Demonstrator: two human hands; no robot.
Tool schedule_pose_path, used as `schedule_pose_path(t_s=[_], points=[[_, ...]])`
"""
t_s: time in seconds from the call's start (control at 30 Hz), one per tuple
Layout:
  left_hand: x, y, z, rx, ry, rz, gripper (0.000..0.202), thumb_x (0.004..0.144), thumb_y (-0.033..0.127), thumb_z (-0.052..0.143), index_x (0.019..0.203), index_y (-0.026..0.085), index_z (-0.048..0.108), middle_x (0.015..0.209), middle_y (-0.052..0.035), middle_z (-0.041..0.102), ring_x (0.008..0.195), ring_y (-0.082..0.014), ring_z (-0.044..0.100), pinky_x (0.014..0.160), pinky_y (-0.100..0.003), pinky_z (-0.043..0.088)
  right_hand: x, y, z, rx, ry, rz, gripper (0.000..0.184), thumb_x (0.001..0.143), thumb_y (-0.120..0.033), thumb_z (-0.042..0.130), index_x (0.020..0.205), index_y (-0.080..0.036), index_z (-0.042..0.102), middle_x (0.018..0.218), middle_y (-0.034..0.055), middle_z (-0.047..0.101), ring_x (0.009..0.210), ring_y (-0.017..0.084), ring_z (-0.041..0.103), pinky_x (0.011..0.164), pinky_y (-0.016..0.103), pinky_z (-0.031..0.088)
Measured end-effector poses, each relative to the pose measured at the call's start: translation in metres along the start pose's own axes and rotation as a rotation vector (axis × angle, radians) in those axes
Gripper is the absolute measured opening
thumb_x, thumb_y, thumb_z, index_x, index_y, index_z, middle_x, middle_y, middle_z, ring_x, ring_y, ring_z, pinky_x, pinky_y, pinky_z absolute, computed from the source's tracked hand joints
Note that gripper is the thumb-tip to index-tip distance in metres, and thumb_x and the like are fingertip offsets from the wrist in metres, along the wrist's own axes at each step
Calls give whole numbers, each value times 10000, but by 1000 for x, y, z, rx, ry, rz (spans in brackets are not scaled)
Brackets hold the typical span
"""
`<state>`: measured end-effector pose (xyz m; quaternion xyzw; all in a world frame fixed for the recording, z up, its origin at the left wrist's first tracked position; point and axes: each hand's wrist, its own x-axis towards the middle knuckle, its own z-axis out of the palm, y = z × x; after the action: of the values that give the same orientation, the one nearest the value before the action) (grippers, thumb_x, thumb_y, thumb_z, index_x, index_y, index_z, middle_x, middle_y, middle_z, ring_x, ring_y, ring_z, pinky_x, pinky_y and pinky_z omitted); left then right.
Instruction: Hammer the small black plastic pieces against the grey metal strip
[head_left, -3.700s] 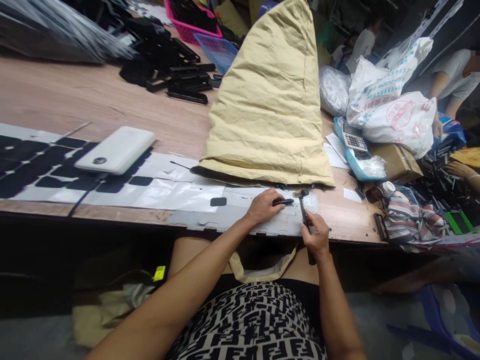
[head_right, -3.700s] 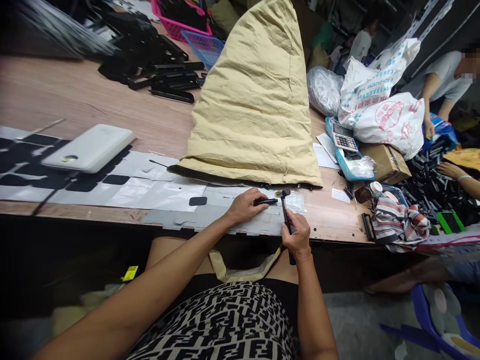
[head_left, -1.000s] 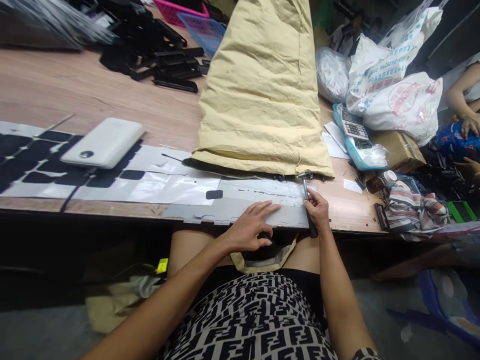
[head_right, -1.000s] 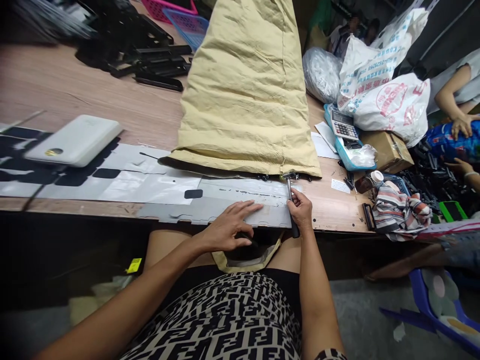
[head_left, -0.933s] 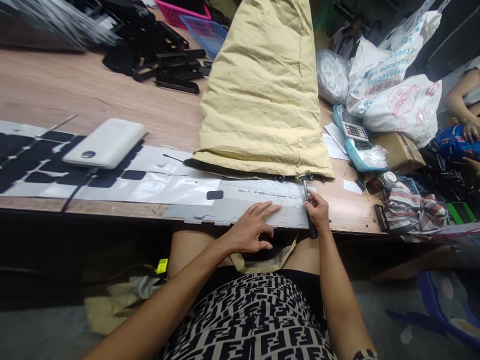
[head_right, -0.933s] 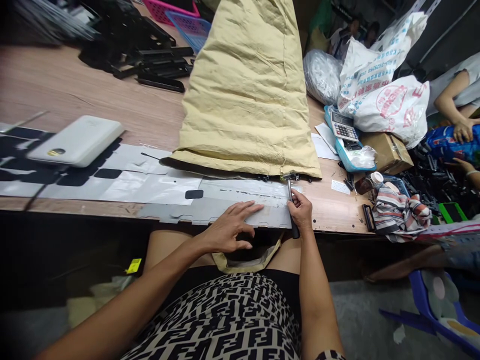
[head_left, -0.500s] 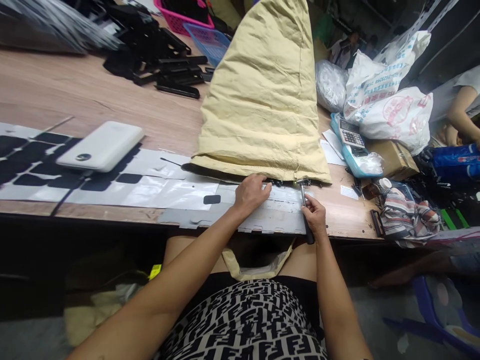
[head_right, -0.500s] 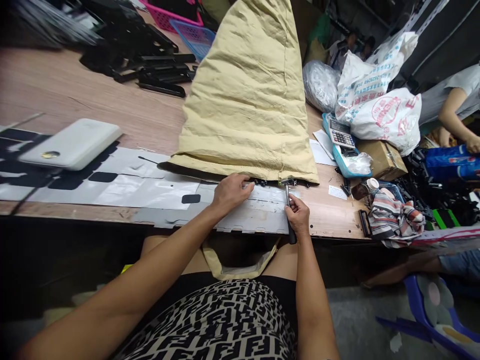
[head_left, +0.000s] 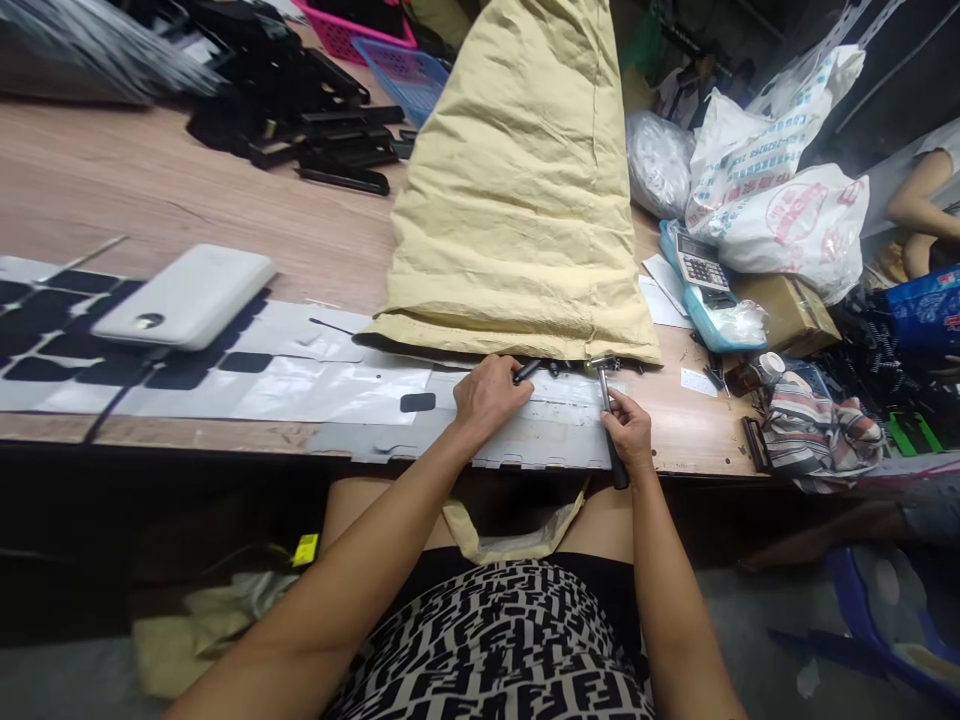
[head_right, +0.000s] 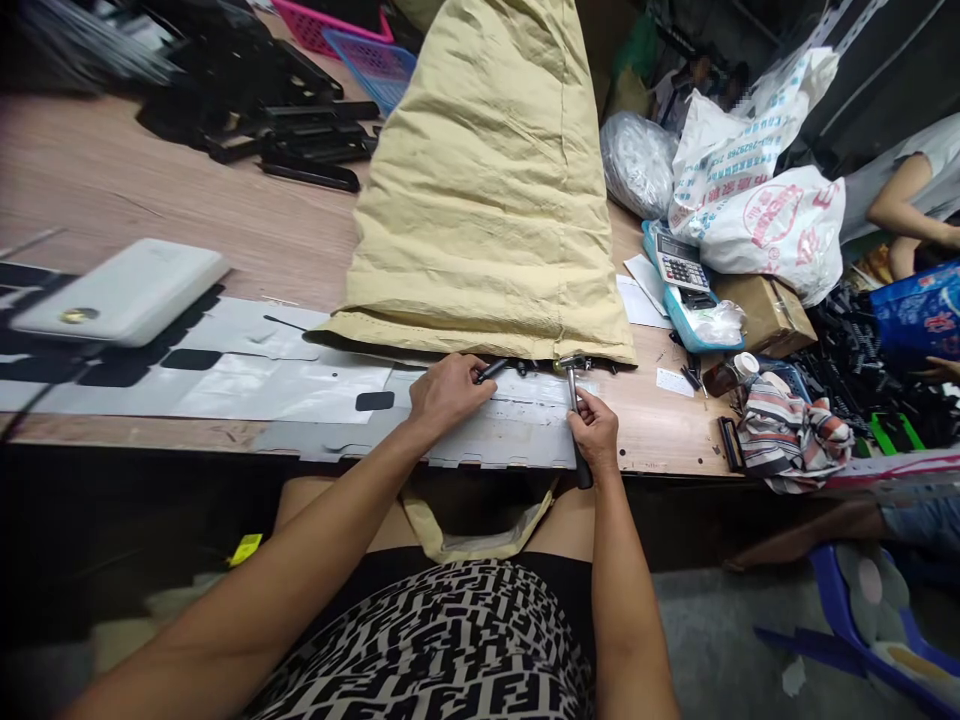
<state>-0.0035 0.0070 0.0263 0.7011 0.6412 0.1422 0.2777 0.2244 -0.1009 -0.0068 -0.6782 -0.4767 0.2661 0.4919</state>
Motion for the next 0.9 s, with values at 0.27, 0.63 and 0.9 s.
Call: schedule_pose_path(t_s=[0.27, 0.63, 0.9], points=[[-17, -5, 15, 6, 66, 194, 291, 824, 354, 591, 1069, 236, 695, 1043, -44, 682, 992, -249, 649, 753, -328, 485, -1, -3, 0, -44, -3, -10, 511, 740, -308, 672, 1227, -165, 731, 792, -7, 590, 614, 96, 431, 606, 246, 440], [-28, -15, 19, -22, 89, 169, 241, 788, 262, 588, 986, 224, 720, 980, -45, 686, 904, -246, 652, 723, -335, 483, -2, -9, -1, -55, 1, 5, 548, 740, -318, 661, 1259, -146, 707, 813, -1, 585, 614, 94, 428, 609, 250, 443], [-11, -3, 33, -87, 57, 432, 205, 825, 328, 635, 951, 205, 739, 943, -65, 679, 949, -250, 637, 865, -369, 474, -3, -12, 0, -92, 14, -8, 562, 746, -313, 649, 1283, -151, 692, 810, 0, 590, 616, 102, 439, 606, 250, 448]])
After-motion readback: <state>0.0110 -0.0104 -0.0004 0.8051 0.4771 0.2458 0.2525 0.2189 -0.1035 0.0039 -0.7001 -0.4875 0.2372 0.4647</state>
